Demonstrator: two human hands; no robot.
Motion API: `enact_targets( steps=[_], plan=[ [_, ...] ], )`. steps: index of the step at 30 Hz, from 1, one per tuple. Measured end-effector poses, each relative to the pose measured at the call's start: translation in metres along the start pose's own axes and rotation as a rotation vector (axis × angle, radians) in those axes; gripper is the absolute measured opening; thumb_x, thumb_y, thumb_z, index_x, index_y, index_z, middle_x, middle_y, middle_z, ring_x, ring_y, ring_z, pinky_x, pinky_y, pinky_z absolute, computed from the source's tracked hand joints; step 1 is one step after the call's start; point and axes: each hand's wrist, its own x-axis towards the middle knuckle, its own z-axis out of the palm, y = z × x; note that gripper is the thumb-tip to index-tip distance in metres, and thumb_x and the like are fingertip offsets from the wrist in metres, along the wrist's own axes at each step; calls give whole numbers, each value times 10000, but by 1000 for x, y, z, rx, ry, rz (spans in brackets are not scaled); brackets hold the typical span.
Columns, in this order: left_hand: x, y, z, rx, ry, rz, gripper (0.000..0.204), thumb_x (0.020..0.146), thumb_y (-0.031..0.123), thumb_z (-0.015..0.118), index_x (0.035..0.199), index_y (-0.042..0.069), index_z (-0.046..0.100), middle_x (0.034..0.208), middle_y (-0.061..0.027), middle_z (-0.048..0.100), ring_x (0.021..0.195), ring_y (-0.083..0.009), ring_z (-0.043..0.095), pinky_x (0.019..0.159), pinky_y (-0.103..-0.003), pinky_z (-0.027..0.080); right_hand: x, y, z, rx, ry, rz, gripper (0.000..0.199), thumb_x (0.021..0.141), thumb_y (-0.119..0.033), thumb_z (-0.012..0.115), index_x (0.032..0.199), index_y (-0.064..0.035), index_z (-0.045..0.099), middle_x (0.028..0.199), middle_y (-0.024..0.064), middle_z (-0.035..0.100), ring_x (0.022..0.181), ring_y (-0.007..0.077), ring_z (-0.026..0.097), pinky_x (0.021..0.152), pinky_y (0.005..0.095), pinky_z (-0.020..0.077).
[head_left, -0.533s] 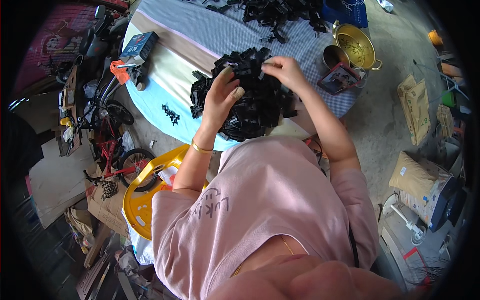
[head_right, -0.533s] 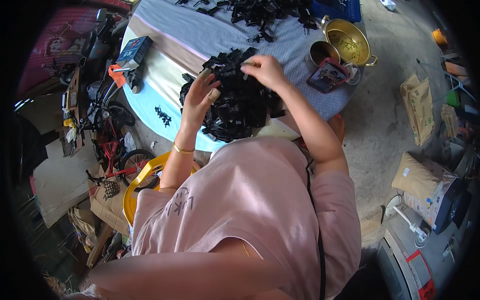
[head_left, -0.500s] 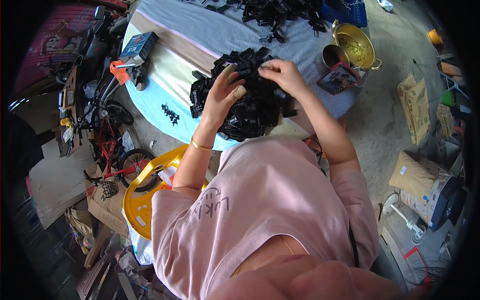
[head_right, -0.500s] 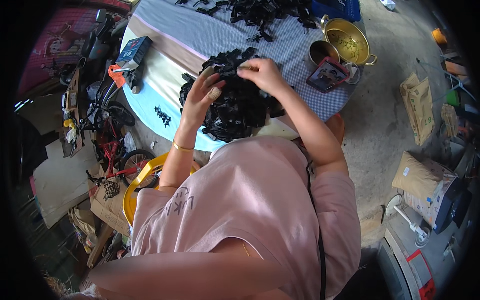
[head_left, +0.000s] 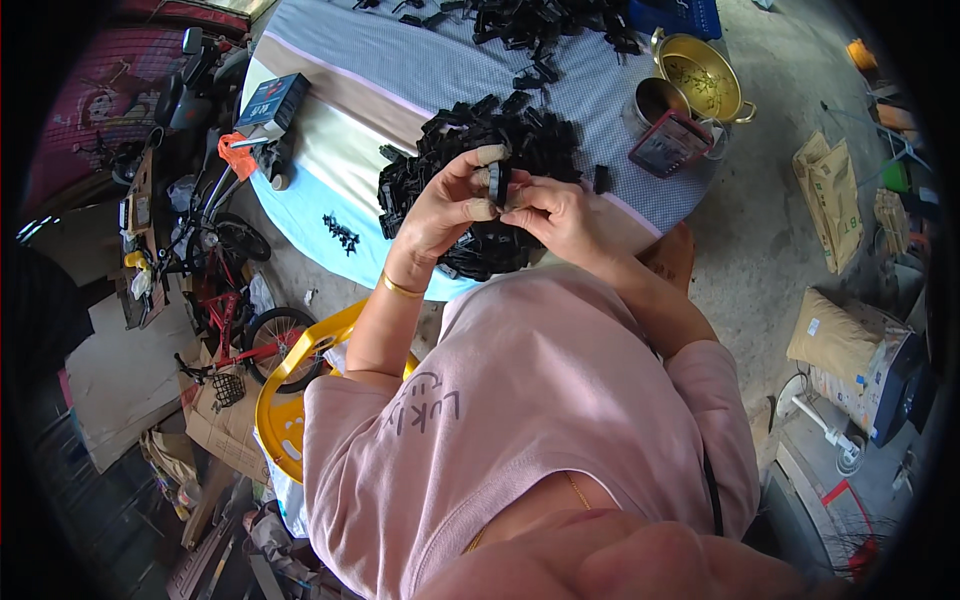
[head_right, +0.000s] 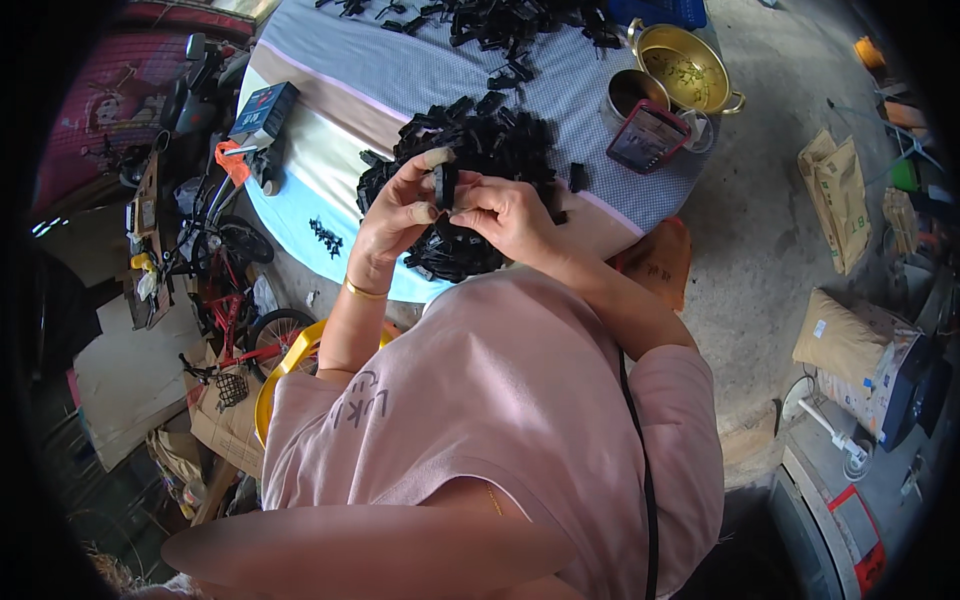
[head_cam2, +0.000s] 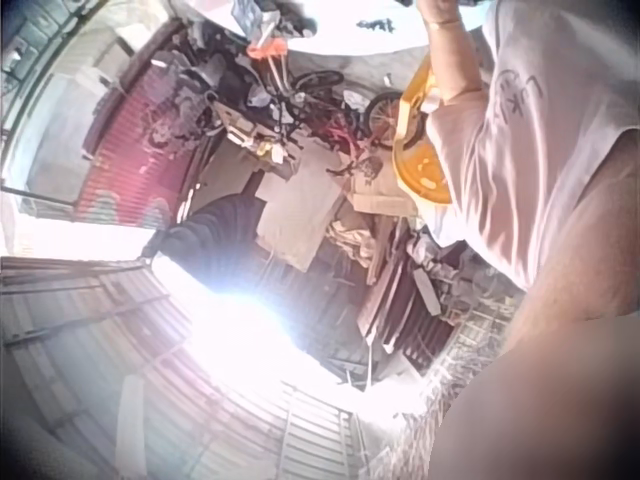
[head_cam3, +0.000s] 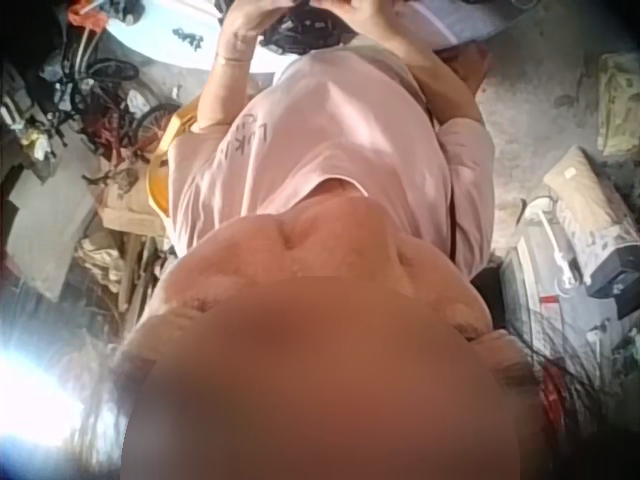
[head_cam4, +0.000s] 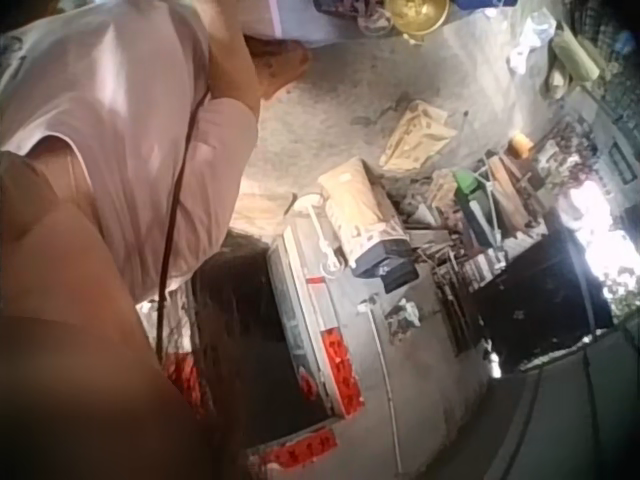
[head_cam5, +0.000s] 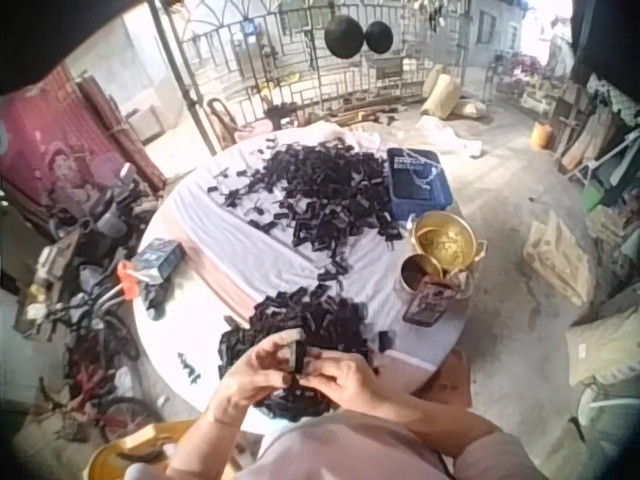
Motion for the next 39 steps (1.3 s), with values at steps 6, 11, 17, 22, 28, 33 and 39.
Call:
enact_targets(
  steps=[6, 11, 17, 22, 28, 33, 39],
  plan=[
    [-9, -8, 8, 33, 336, 271, 393, 745, -47, 613, 1101, 46, 473, 1008, -158, 584, 873, -253, 603, 789, -343, 493, -6, -2, -6, -51, 28, 245, 149, 779, -31, 604, 925, -5, 594, 738, -13, 593, 556, 10, 433, 505, 156, 350],
    [-9, -9, 20, 338, 351, 191, 391, 753, -37, 622, 1093, 26, 438, 985, -131, 577, 843, -192, 599, 773, -289, 496, 2, -14, -18, 216, 60, 322, 135, 867, -73, 500, 963, -6, 567, 711, -4, 546, 513, 4, 395, 438, 152, 307],
    [-8, -9, 30, 341, 322, 140, 360, 748, -43, 627, 1029, 19, 410, 971, -123, 563, 851, -175, 594, 763, -290, 506, 7, -23, -11, 206, -73, 274, 158, 879, -89, 493, 984, 4, 566, 679, -7, 539, 472, -2, 362, 412, 147, 283],
    [-10, -13, 32, 502, 362, 193, 353, 771, -34, 605, 1068, -4, 416, 968, -103, 572, 843, -128, 579, 753, -254, 500, 6, -27, -14, 146, -123, 414, 176, 880, -99, 498, 993, 12, 573, 661, 1, 547, 462, 1, 378, 406, 152, 300],
    [-13, -9, 41, 622, 401, 187, 332, 770, -27, 609, 1070, -21, 468, 972, -83, 578, 863, -112, 567, 773, -240, 486, 5, -27, -10, 194, -80, 387, 177, 879, -106, 502, 996, 4, 577, 651, 2, 545, 459, 2, 376, 406, 150, 292],
    [-18, -9, 34, 578, 409, 221, 278, 777, -30, 599, 1032, -22, 489, 955, -76, 581, 879, -111, 562, 775, -245, 485, 1, -25, -4, 110, -67, 346, 150, 870, -100, 515, 954, -3, 593, 622, -12, 532, 467, -3, 371, 406, 147, 275],
    [-20, -20, 32, 1005, 382, 384, 275, 786, -81, 556, 1037, -9, 471, 1022, -115, 572, 930, -142, 561, 806, -244, 473, 0, -20, 1, 102, -13, 299, 129, 859, -82, 523, 932, -17, 606, 603, -8, 530, 470, 6, 388, 403, 159, 281]
  ],
)
